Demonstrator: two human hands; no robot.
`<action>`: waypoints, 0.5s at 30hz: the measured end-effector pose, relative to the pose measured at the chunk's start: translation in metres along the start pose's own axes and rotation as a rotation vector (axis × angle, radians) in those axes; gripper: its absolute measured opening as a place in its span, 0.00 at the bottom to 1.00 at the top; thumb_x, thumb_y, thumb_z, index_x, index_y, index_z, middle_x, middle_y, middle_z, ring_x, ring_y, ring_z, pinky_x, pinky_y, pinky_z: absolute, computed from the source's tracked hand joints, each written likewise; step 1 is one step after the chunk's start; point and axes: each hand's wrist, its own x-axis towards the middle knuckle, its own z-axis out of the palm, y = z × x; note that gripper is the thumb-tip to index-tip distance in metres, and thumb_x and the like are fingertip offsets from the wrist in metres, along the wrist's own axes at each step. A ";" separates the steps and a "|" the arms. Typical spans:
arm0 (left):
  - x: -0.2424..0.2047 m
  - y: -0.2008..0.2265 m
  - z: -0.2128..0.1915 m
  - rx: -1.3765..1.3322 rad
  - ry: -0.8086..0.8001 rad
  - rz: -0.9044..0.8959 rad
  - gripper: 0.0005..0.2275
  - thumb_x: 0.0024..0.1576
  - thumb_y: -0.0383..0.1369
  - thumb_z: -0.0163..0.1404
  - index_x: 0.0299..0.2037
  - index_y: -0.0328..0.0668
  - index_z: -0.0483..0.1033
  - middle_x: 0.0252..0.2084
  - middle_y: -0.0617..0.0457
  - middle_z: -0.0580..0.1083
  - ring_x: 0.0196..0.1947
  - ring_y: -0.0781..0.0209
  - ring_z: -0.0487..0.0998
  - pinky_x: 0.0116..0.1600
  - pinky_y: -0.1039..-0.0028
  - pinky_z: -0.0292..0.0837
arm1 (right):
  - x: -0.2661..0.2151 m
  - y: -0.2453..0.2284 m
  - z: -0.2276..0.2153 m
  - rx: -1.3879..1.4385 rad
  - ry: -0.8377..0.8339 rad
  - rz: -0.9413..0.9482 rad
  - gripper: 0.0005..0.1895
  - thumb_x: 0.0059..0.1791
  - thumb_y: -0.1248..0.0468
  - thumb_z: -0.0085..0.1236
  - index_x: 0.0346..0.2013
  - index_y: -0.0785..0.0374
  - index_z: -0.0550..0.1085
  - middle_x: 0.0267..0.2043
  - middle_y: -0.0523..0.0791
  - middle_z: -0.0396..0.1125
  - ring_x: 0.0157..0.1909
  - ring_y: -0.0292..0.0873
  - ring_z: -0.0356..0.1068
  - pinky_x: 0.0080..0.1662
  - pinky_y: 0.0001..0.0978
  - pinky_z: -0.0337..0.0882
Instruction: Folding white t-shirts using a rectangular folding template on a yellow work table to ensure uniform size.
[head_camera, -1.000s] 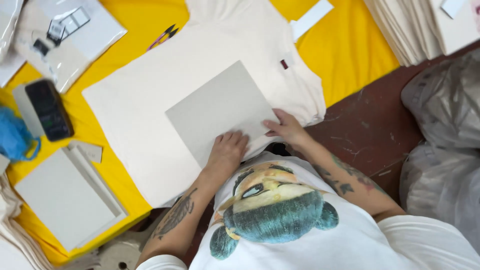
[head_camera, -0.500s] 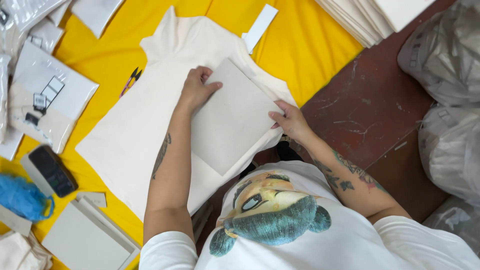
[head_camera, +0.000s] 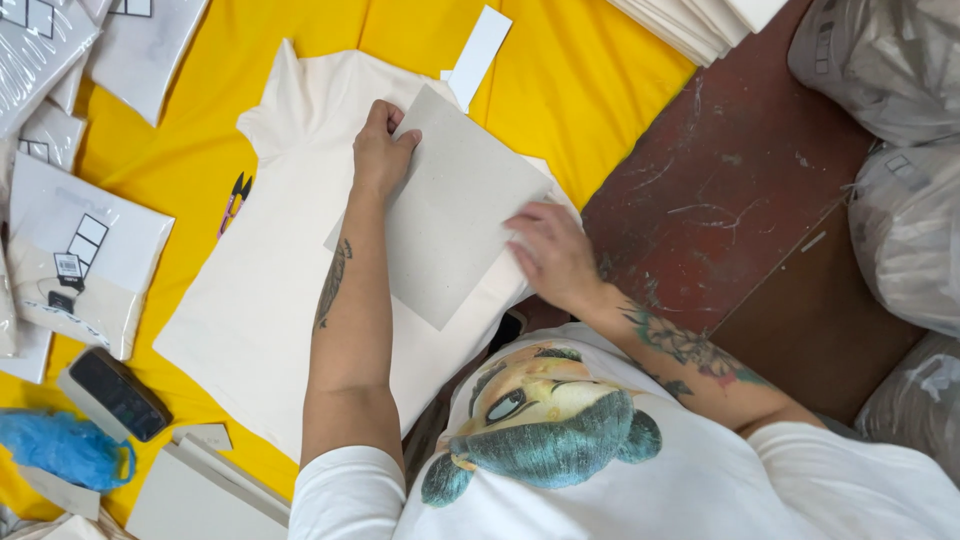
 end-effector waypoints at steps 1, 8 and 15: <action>-0.001 0.004 0.000 -0.011 0.002 -0.002 0.10 0.57 0.29 0.60 0.42 0.47 0.71 0.40 0.47 0.76 0.46 0.45 0.80 0.48 0.57 0.78 | 0.003 -0.004 0.011 -0.022 -0.060 -0.148 0.16 0.52 0.61 0.61 0.54 0.53 0.76 0.51 0.46 0.65 0.56 0.52 0.69 0.58 0.47 0.70; 0.002 0.000 0.007 -0.010 0.034 -0.013 0.10 0.57 0.29 0.60 0.43 0.45 0.70 0.42 0.44 0.76 0.48 0.41 0.80 0.49 0.54 0.77 | 0.052 -0.007 0.074 -0.067 -0.302 -0.172 0.25 0.54 0.58 0.59 0.65 0.57 0.67 0.70 0.55 0.57 0.74 0.59 0.53 0.71 0.69 0.46; -0.002 0.004 0.004 -0.009 0.022 -0.027 0.11 0.57 0.31 0.60 0.45 0.45 0.71 0.43 0.44 0.75 0.50 0.42 0.79 0.52 0.56 0.76 | 0.080 0.005 0.099 -0.248 -0.431 -0.150 0.31 0.57 0.50 0.51 0.72 0.59 0.61 0.77 0.56 0.49 0.80 0.56 0.41 0.73 0.70 0.30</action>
